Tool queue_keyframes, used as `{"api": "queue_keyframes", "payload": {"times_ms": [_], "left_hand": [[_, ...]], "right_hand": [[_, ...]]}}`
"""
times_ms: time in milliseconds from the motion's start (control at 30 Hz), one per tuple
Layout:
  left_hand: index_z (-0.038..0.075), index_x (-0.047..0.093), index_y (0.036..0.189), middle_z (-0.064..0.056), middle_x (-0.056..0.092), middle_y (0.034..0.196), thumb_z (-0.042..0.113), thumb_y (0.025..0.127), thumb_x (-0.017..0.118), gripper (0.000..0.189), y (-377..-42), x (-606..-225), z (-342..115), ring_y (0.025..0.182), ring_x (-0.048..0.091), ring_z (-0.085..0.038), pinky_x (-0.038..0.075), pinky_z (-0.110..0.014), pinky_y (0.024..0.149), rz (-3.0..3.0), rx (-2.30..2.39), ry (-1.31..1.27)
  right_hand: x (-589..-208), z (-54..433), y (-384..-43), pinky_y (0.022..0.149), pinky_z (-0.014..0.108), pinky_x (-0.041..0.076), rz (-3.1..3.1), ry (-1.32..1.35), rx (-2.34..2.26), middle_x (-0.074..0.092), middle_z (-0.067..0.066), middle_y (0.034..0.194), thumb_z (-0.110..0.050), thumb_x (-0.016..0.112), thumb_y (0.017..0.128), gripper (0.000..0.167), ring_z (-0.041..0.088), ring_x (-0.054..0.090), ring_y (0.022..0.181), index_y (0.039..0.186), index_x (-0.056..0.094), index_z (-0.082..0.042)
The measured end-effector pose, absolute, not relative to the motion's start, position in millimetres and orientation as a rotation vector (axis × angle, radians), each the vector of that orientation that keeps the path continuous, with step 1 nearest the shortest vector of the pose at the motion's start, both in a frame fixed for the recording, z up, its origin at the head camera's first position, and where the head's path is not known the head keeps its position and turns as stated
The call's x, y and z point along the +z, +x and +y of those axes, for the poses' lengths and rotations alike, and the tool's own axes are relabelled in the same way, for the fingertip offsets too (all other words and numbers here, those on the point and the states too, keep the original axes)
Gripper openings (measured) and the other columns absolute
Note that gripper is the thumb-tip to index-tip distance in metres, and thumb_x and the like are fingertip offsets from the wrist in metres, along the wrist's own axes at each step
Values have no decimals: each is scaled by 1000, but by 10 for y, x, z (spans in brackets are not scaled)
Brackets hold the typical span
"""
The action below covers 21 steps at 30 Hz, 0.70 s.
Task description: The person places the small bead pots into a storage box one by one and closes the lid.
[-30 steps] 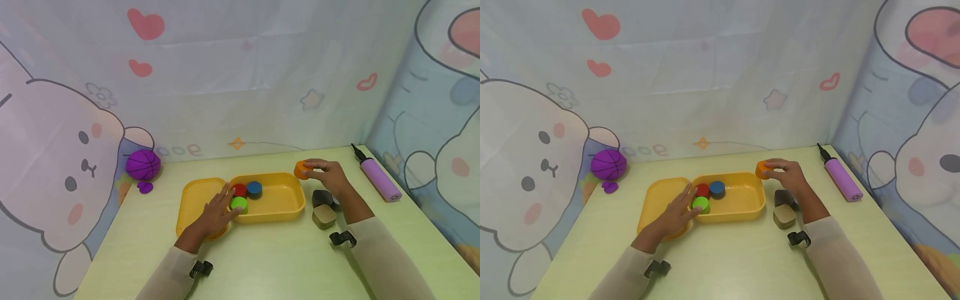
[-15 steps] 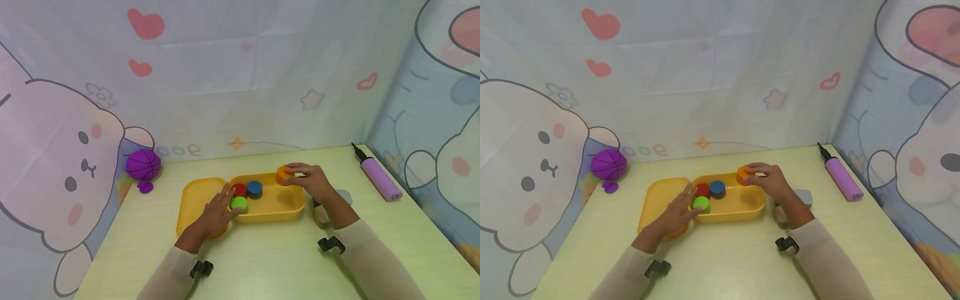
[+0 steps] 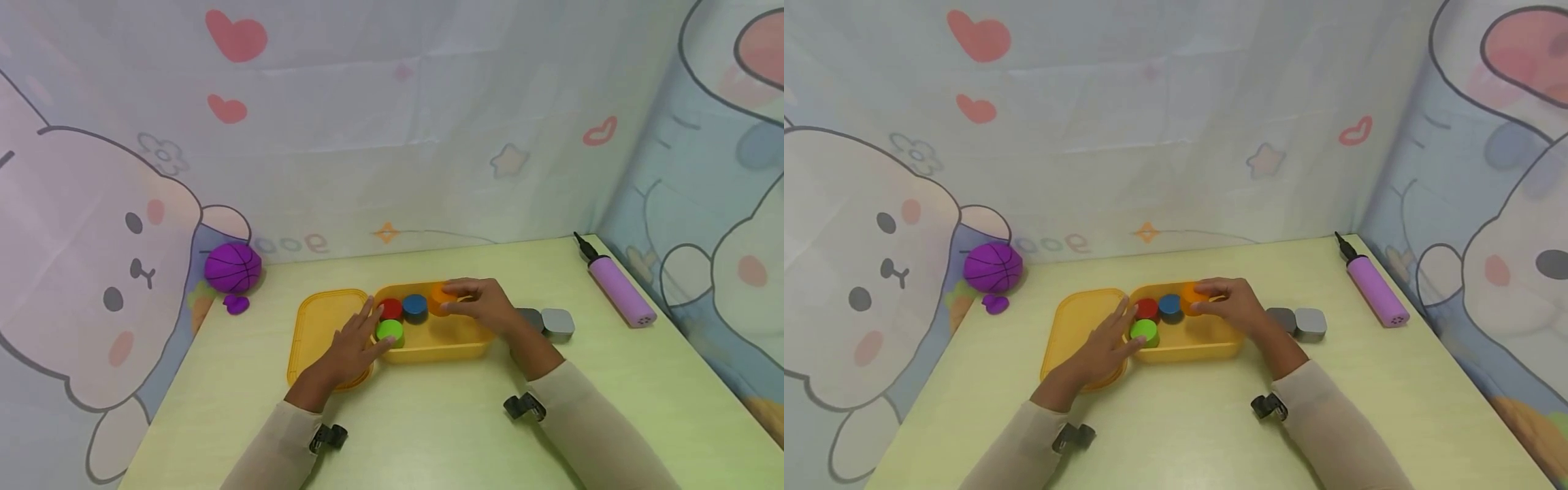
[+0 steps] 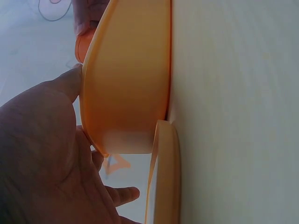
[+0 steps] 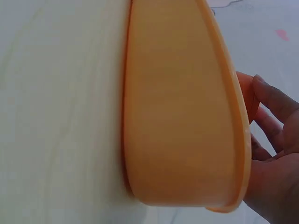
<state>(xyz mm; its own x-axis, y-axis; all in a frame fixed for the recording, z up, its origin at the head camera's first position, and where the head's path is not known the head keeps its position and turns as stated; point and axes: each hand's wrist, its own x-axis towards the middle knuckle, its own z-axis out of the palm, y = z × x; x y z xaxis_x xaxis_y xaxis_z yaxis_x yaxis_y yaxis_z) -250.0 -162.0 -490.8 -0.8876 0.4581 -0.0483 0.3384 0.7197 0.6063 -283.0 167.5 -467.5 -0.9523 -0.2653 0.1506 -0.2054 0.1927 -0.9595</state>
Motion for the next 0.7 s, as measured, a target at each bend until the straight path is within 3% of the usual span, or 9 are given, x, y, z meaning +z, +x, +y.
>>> {"api": "queue_keyframes", "payload": {"times_ms": [133, 467, 600, 700], "left_hand": [[24, 14, 178, 2, -6, 187, 59, 112, 49, 82, -2499, -4906, -1613, 171, 7, -50, 3, -88, 124, 2731, 906, 639], [24, 16, 178, 2, -6, 187, 59, 112, 49, 81, -2491, -4949, -1629, 170, 8, -51, 4, -89, 123, 2736, 895, 631], [24, 16, 177, 1, -5, 187, 59, 113, 50, 81, -2500, -4956, -1643, 170, 8, -51, 4, -90, 122, 2742, 898, 633], [24, 15, 177, 2, -6, 187, 59, 113, 50, 81, -2518, -4952, -1633, 170, 7, -52, 4, -90, 122, 2732, 908, 645]], "right_hand": [[-4732, 1607, -2838, 89, 24, 64, 2390, -494, -1871, 72, 25, 140, -10, 86, 95, 41, 25, 78, 109, 133, 77, 2], [-4879, 1513, -2858, 94, 29, 65, 2451, -539, -1768, 75, 26, 134, -5, 85, 95, 38, 42, 75, 122, 130, 77, 4], [-4849, 1494, -2844, 94, 27, 64, 2469, -541, -1723, 75, 24, 137, -4, 85, 94, 37, 40, 74, 124, 129, 78, 3], [-4821, 1491, -2830, 89, 24, 61, 2533, -562, -1651, 76, 20, 137, -7, 88, 92, 35, 33, 72, 116, 125, 81, 0]]}}
